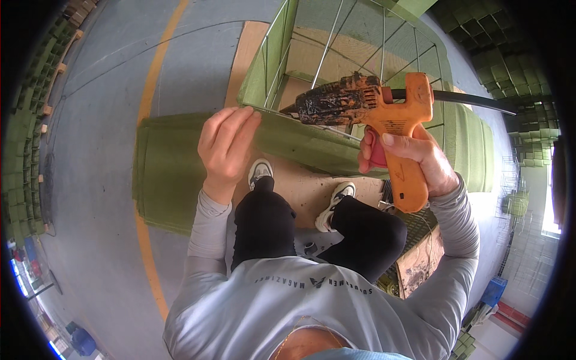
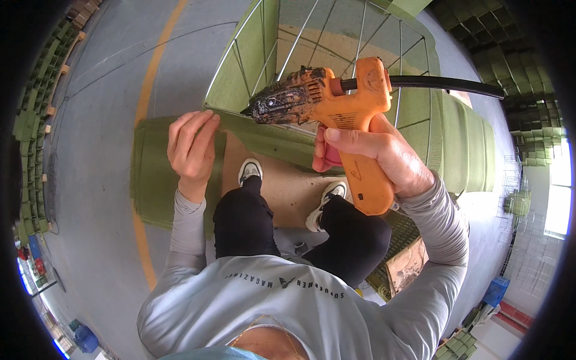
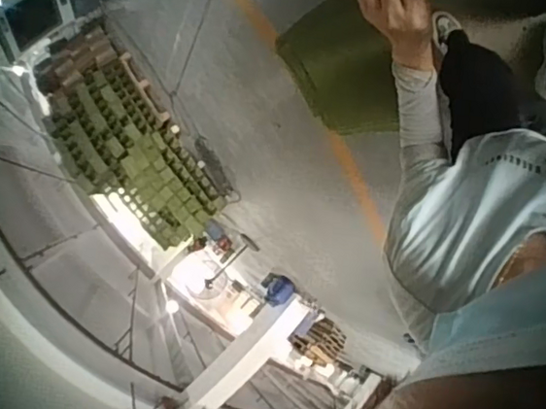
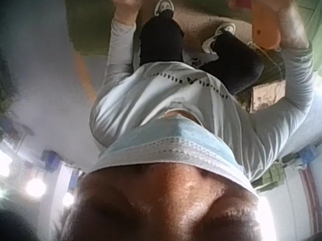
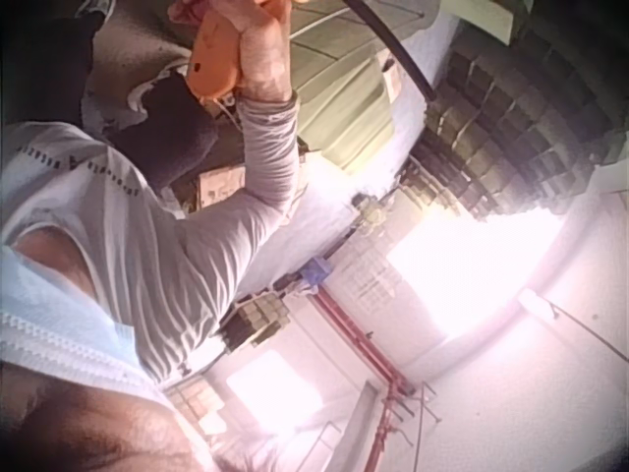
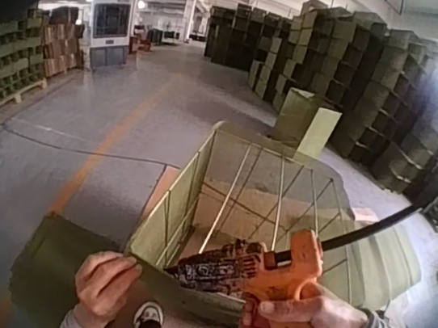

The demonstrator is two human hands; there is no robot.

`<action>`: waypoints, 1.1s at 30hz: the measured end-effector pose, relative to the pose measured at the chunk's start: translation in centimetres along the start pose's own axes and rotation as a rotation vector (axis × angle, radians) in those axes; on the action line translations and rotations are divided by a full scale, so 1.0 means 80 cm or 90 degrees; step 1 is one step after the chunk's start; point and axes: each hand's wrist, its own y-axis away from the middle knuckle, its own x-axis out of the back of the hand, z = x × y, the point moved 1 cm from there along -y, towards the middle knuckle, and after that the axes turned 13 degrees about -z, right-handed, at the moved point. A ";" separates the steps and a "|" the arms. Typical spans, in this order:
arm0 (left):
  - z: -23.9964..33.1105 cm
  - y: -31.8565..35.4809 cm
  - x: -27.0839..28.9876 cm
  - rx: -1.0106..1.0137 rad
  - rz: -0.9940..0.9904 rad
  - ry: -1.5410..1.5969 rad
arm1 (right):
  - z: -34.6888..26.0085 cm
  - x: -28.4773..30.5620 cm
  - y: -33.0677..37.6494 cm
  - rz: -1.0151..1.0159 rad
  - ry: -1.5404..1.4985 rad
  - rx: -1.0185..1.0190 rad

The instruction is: The recorder is assembling a foam-covered bin by gluing green foam sheets onto a wire cage frame using a hot glue gun.

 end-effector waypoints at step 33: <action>0.012 0.005 -0.002 0.013 0.004 0.010 | -0.017 0.012 -0.013 -0.077 0.081 -0.034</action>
